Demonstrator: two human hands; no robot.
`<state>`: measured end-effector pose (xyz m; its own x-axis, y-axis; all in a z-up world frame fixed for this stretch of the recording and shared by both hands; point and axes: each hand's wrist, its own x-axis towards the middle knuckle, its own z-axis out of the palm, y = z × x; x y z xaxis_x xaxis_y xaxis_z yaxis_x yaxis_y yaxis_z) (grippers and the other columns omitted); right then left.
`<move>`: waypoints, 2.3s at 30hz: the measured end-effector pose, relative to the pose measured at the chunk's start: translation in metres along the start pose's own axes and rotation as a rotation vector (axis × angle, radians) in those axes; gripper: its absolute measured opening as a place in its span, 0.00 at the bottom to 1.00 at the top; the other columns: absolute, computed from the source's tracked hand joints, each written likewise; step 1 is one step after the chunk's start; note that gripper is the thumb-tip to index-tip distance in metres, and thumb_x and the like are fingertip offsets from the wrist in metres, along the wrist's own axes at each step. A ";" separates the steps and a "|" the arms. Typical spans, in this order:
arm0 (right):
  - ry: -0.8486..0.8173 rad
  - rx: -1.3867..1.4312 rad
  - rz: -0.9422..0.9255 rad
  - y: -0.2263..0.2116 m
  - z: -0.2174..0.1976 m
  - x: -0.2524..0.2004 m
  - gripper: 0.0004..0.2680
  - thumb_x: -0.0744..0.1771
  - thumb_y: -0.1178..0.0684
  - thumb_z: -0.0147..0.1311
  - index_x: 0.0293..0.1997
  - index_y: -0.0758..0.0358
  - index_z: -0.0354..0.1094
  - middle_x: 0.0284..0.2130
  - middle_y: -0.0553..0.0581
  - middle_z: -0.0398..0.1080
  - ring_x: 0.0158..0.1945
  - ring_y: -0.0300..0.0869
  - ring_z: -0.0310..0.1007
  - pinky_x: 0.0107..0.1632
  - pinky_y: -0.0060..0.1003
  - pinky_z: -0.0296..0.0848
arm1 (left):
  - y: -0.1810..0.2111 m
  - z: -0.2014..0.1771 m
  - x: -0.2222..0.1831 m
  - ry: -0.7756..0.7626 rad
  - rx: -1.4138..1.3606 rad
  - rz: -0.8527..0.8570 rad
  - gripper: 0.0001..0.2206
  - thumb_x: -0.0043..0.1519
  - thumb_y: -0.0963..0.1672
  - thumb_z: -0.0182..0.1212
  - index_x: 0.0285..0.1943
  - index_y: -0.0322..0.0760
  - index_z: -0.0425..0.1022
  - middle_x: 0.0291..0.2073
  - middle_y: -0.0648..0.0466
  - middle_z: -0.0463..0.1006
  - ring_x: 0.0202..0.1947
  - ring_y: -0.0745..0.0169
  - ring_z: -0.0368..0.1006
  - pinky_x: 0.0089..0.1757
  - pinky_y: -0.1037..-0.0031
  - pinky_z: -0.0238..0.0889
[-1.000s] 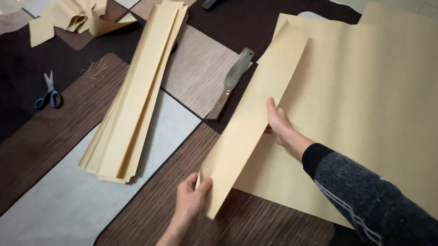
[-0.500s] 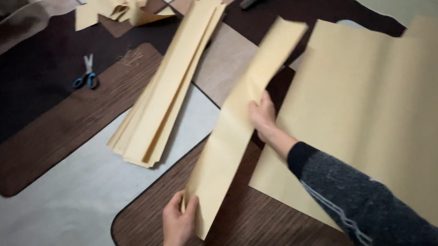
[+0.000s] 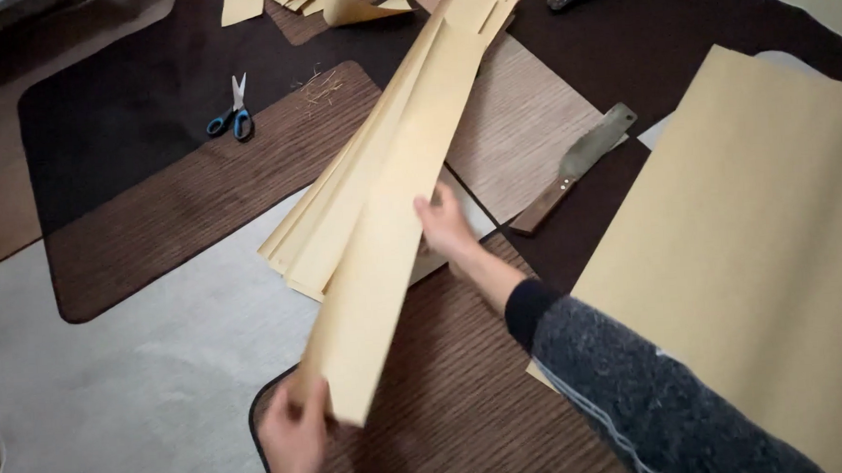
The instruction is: Folding large sheets of paper and cutting them into strips using a large knife on a floor mat.
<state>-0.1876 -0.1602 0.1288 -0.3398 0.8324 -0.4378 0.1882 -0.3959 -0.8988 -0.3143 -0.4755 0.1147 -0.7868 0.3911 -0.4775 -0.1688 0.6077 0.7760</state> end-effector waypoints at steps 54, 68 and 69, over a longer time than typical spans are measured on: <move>0.209 -1.282 0.082 0.212 -0.310 -0.207 0.33 0.73 0.29 0.47 0.90 0.49 0.45 0.87 0.75 0.37 0.89 0.75 0.30 0.79 0.84 0.39 | 0.024 0.250 -0.095 -0.838 0.706 0.882 0.34 0.67 0.44 0.63 0.86 0.46 0.64 0.58 0.43 0.84 0.63 0.35 0.79 0.60 0.44 0.75; 0.213 -1.360 -0.171 0.207 -0.281 -0.166 0.26 0.69 0.33 0.61 0.76 0.49 0.65 0.72 0.66 0.59 0.77 0.66 0.58 0.72 0.69 0.65 | 0.019 0.230 -0.104 -0.787 0.867 0.961 0.34 0.67 0.40 0.56 0.88 0.40 0.59 0.55 0.40 0.77 0.54 0.24 0.81 0.50 0.39 0.79; 0.234 -1.329 -0.180 0.218 -0.286 -0.157 0.22 0.69 0.35 0.64 0.70 0.46 0.70 0.65 0.56 0.64 0.72 0.58 0.65 0.69 0.63 0.70 | 0.017 0.233 -0.110 -0.808 0.903 0.978 0.35 0.66 0.40 0.57 0.88 0.40 0.59 0.56 0.41 0.77 0.53 0.25 0.82 0.49 0.40 0.79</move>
<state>0.1703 -0.2668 0.0078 -0.3158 0.9307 -0.1845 0.9412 0.2827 -0.1848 -0.0917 -0.3471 0.0842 0.1935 0.9434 -0.2692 0.8339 -0.0136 0.5517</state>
